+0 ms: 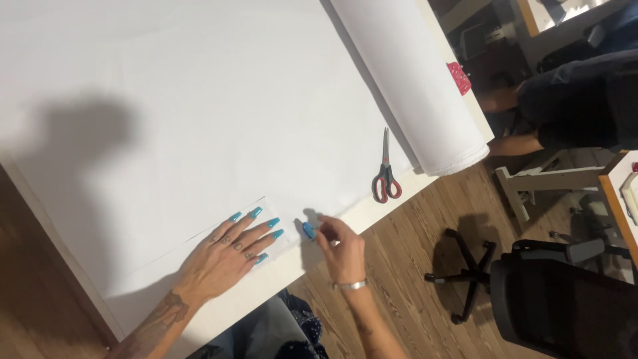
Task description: Marking a line on a white sheet of material and cutting it with scissors
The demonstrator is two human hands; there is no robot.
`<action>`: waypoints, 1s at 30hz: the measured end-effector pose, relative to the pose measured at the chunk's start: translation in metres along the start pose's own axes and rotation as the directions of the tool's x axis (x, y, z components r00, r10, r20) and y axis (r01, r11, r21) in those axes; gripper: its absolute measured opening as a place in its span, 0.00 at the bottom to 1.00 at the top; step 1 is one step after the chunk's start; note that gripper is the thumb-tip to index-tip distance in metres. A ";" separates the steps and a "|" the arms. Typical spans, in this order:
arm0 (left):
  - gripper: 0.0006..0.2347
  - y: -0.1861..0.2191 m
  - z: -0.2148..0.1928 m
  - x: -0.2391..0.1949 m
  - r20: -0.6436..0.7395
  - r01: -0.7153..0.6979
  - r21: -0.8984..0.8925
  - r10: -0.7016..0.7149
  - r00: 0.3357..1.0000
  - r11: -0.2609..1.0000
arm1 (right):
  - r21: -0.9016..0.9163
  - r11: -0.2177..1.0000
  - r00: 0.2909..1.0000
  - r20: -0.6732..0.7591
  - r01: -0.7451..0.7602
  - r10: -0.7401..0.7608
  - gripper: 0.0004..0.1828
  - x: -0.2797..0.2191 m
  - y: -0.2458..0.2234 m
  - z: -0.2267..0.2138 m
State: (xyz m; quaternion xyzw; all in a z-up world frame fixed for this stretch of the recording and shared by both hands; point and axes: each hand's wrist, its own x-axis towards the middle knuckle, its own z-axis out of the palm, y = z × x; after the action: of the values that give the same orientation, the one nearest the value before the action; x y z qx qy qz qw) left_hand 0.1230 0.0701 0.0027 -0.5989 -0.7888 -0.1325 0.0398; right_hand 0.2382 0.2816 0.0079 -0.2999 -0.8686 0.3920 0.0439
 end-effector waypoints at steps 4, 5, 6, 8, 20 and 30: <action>0.19 -0.002 0.012 -0.008 0.012 0.018 -0.008 -0.018 1.000 1.000 | -0.079 0.992 0.994 -0.041 0.099 -0.102 0.10 -0.017 -0.027 0.006; 0.20 -0.003 0.014 -0.008 0.013 0.015 -0.009 -0.015 1.000 1.000 | -0.084 0.989 0.991 -0.050 0.120 -0.124 0.10 -0.017 -0.027 0.010; 0.20 -0.004 0.016 -0.009 0.013 0.013 -0.011 -0.013 1.000 1.000 | -0.090 0.986 0.987 -0.058 0.141 -0.146 0.09 -0.017 -0.027 0.013; 0.19 -0.005 0.013 -0.008 0.032 0.016 -0.015 -0.016 0.999 1.000 | -0.110 0.981 0.984 -0.053 0.163 -0.170 0.09 -0.017 -0.036 0.013; 0.15 -0.003 0.015 -0.011 -0.025 -0.003 -0.036 0.002 1.000 0.999 | -0.311 0.932 0.981 0.012 0.188 -0.194 0.07 -0.023 -0.032 0.020; 0.14 -0.005 0.019 -0.016 -0.003 0.011 -0.102 -0.012 1.000 0.995 | -0.446 0.860 0.967 0.068 0.249 -0.245 0.08 -0.025 -0.049 0.022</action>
State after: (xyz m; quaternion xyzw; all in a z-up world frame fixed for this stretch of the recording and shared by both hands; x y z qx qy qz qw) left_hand 0.1244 0.0588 -0.0195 -0.5954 -0.7843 -0.1738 0.0101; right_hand 0.2281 0.2283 0.0314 -0.1865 -0.9670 0.1723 0.0191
